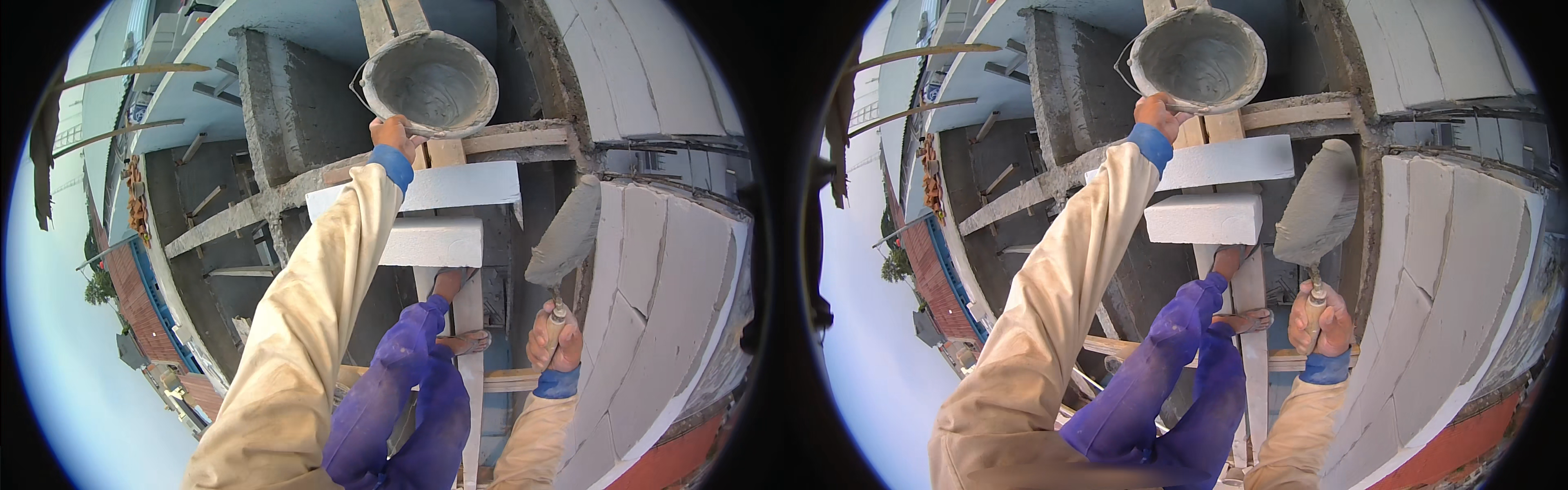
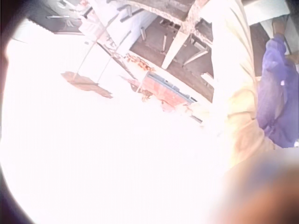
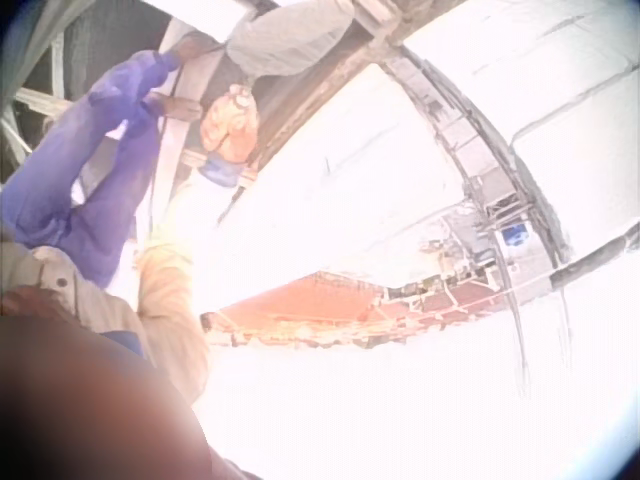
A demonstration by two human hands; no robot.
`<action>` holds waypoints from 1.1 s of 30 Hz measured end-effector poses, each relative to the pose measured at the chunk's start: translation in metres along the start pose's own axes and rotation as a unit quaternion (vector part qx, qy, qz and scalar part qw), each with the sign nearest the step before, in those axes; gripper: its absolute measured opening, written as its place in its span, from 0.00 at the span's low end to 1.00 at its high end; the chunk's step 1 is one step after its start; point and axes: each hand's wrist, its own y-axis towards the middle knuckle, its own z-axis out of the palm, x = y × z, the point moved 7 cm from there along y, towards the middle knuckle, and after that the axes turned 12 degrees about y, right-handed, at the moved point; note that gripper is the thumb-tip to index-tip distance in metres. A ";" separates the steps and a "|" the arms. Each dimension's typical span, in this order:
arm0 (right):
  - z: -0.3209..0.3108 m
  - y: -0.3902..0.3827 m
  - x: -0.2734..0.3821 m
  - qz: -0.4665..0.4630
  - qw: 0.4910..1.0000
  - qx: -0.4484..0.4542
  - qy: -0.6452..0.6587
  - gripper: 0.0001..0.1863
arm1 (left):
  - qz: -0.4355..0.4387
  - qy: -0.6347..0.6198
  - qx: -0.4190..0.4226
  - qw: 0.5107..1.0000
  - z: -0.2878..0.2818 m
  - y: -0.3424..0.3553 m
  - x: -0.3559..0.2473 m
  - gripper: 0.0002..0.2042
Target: The person applies mortar to a white block using a trowel, places it onto a wall under construction, and taps it into position with a hammer. The person repeats this process for additional blocks along the wall.
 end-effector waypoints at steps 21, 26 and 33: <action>-0.123 -0.082 -0.073 -0.007 0.998 -0.058 0.027 0.28 | 0.464 0.664 0.048 0.584 -0.068 -0.068 0.054 0.37; -0.136 -0.075 -0.081 0.000 0.999 -0.038 0.036 0.28 | 0.323 0.831 0.259 0.371 -0.090 -0.147 0.175 0.59; -0.172 -0.065 -0.075 -0.023 0.996 -0.080 -0.036 0.28 | 0.347 0.841 0.188 0.369 -0.088 -0.134 0.185 0.55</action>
